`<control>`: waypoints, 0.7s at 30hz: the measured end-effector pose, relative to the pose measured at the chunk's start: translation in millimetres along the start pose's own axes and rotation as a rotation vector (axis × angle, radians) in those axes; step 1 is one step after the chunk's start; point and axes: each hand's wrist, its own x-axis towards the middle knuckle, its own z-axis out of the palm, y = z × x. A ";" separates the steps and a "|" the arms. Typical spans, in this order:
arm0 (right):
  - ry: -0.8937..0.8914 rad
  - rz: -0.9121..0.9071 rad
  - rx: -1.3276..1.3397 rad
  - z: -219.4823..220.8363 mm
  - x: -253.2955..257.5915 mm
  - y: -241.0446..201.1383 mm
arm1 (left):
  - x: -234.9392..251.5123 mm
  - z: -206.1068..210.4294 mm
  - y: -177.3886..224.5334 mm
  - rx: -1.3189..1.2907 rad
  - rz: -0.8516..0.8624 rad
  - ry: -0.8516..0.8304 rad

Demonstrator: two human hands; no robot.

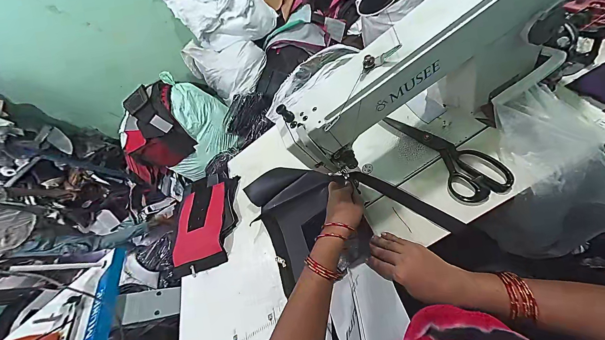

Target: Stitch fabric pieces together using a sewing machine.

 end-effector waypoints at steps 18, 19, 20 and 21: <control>0.180 0.007 0.013 4.8 -13.7 -7.0 | -6.0 13.1 4.5 0.076 -0.064 0.048; 0.182 0.014 0.011 -0.3 -9.1 -8.9 | -6.0 12.1 6.0 0.092 -0.072 0.034; 0.186 0.018 -0.003 -6.0 -3.8 -11.1 | -5.9 11.5 6.3 0.100 -0.077 0.025; 0.189 0.023 -0.035 -11.3 1.5 -13.3 | -5.8 11.3 6.0 0.100 -0.080 0.022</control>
